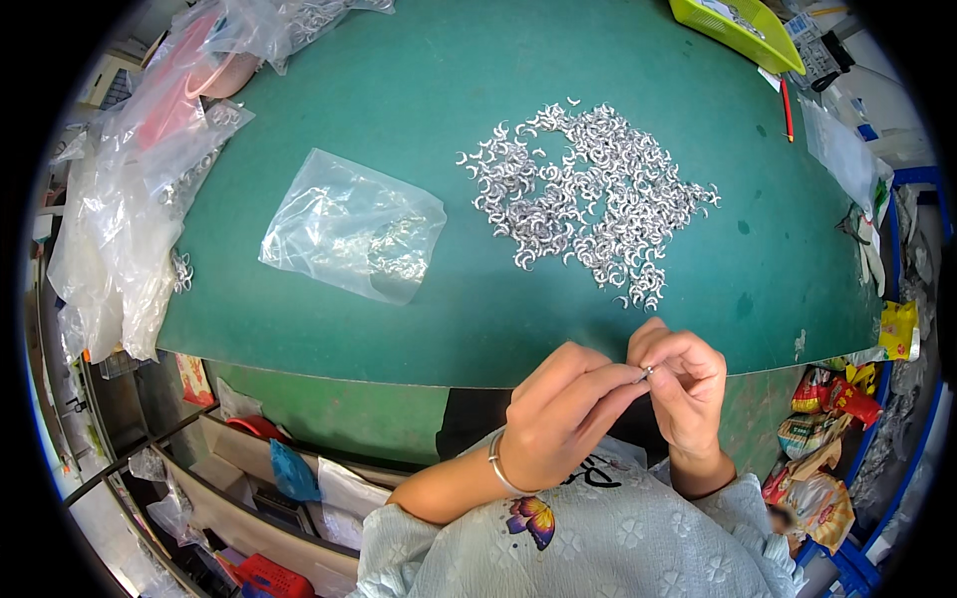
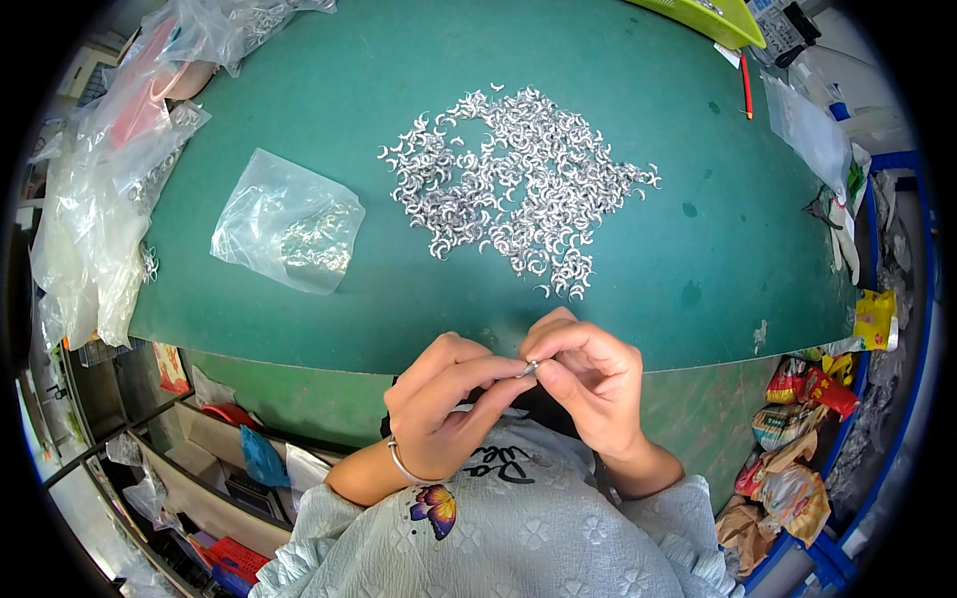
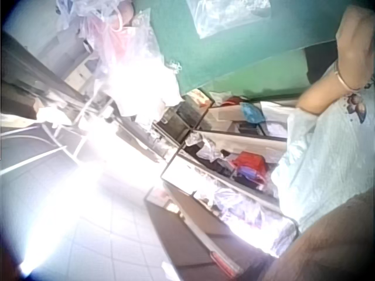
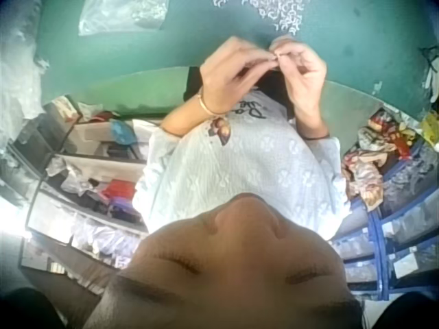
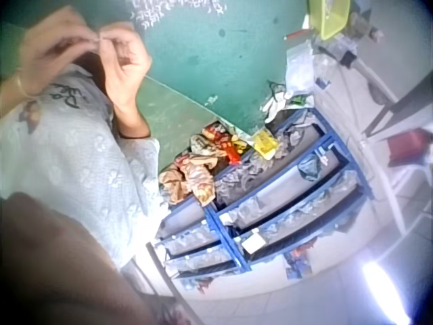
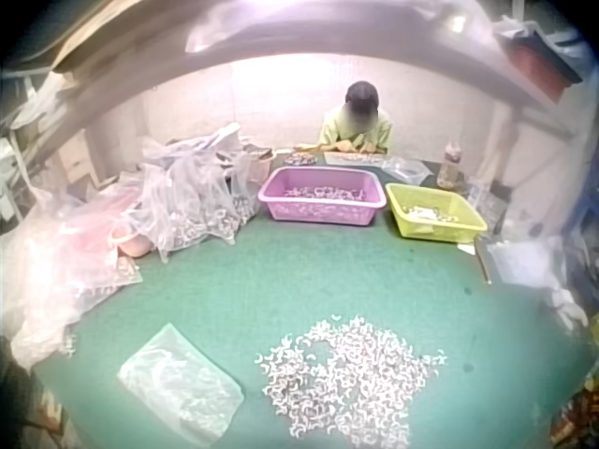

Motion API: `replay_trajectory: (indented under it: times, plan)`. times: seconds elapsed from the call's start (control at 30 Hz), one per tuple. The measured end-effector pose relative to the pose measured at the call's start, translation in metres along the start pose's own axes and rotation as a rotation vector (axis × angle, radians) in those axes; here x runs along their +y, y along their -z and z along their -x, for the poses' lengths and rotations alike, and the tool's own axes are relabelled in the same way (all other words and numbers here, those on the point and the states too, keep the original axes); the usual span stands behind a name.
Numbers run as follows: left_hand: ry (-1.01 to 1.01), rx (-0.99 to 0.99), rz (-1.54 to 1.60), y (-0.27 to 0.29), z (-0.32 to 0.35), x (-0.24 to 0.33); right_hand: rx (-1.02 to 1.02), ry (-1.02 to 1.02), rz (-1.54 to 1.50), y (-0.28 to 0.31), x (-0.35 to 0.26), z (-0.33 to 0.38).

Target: The person sits at a green workbench and manually assembles small silver metal hooks. They pick up individual hooks from a large pile, manipulate them with their fingers, and place the finished pieces into a small plastic bag. The process is repetitive and involves fine motor skills.

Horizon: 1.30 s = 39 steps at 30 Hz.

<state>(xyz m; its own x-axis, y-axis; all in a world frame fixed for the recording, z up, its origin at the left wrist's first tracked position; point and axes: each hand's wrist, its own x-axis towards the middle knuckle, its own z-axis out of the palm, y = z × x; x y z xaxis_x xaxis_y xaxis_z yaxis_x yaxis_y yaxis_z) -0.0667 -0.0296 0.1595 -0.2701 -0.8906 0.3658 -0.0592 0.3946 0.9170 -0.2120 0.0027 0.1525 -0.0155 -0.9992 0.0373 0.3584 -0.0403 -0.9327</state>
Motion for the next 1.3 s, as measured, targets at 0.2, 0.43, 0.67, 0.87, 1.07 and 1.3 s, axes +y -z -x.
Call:
replay_trajectory:
  times: [0.2,0.43,0.67,0.87,1.07,1.3]
  plan:
    - [0.424,-0.152,0.354,0.004,0.003,-0.003,0.012,-0.071,0.031,0.002,0.0,0.0]
    - [1.025,-0.067,1.262,0.004,0.002,-0.034,0.371,0.053,0.999,0.038,0.017,-0.014]
    - [0.925,-0.059,1.096,-0.007,0.01,-0.044,0.213,0.206,1.43,0.036,0.025,-0.03]
    - [0.839,-0.076,0.761,-0.012,0.008,-0.044,0.264,0.294,1.36,0.047,0.027,-0.029]
    - [0.873,-0.119,0.598,-0.015,0.006,-0.044,0.248,0.291,1.345,0.041,0.022,-0.033]
    - [0.886,-0.084,0.877,-0.013,0.007,-0.048,0.167,0.297,1.401,0.042,0.031,-0.038]
